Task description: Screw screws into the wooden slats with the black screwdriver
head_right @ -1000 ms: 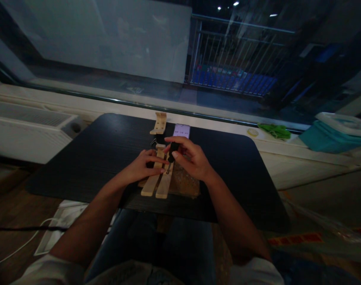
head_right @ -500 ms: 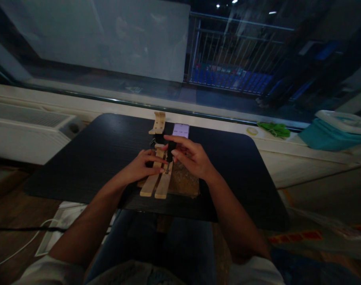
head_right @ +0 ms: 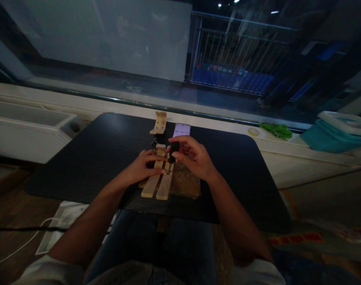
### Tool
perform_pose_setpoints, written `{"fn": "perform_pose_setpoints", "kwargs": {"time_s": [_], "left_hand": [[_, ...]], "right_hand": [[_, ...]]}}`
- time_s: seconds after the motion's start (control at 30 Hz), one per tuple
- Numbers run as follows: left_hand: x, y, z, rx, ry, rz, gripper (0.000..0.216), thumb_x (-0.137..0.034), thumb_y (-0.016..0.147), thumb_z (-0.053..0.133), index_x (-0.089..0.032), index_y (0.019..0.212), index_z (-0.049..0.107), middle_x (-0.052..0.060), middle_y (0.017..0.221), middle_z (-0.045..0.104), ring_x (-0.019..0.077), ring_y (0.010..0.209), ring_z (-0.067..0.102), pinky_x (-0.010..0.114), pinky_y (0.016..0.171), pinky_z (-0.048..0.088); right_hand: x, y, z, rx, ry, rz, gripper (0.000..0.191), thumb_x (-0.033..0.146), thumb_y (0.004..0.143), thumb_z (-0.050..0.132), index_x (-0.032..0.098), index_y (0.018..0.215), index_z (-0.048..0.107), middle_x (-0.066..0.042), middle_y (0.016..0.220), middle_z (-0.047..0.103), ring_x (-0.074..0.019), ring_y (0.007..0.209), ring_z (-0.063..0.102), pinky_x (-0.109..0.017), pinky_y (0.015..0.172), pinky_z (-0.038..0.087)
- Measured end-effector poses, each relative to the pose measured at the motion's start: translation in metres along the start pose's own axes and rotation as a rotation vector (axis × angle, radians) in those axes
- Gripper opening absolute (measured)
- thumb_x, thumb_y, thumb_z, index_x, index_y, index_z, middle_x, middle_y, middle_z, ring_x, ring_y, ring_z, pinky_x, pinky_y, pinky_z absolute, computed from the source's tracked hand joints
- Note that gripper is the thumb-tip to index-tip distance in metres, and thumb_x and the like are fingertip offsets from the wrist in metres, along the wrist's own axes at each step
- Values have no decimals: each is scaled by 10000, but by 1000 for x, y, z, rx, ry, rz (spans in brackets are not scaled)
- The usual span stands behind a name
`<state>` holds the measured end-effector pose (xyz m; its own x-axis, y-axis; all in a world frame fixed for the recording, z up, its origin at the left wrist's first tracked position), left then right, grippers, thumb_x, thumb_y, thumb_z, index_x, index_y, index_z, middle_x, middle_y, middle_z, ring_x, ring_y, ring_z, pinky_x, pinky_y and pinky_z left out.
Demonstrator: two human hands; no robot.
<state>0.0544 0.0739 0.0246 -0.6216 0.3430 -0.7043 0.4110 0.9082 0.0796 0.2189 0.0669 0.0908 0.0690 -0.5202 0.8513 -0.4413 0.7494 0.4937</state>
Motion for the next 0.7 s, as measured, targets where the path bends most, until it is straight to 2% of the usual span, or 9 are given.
{"fn": "perform_pose_setpoints", "kwargs": {"time_s": [0.13,0.27,0.57,0.7], "left_hand": [[-3,-2,-3,-16,9,-25,308,-341,747,741,-200,1009,660,48,1035,626,268,989,495,399,889,411],[-7,-3,-3,21,53,-3,209,-345,759,707,-196,891,643,37,1000,607,262,1001,491,404,917,386],[-8,-2,-2,37,64,-27,210,-294,741,705,-208,931,683,40,1008,568,267,1015,480,410,949,365],[-9,0,-2,55,65,-38,222,-301,737,713,-206,935,680,41,1019,569,268,1034,477,408,961,363]], "right_hand": [[1,0,0,-3,-32,-4,289,274,859,655,254,1139,588,1,926,695,-76,657,613,-215,580,529],[1,-1,-1,-11,-80,13,291,303,861,652,241,1138,588,-5,911,694,-79,632,602,-227,571,531],[3,-1,2,-5,-57,-4,294,274,863,651,240,1149,596,-14,948,701,-97,725,635,-224,598,532],[3,-1,2,-4,-36,-8,293,258,865,649,249,1153,593,-4,932,699,-87,701,624,-217,596,525]]}}
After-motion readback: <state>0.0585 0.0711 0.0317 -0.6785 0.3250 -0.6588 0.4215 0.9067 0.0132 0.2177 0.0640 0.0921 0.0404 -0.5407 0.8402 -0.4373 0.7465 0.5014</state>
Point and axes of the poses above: each hand's wrist, its own y-axis towards the middle knuckle, its own z-axis out of the palm, x = y × z, the point moved 6 cm from there along y, towards the middle knuckle
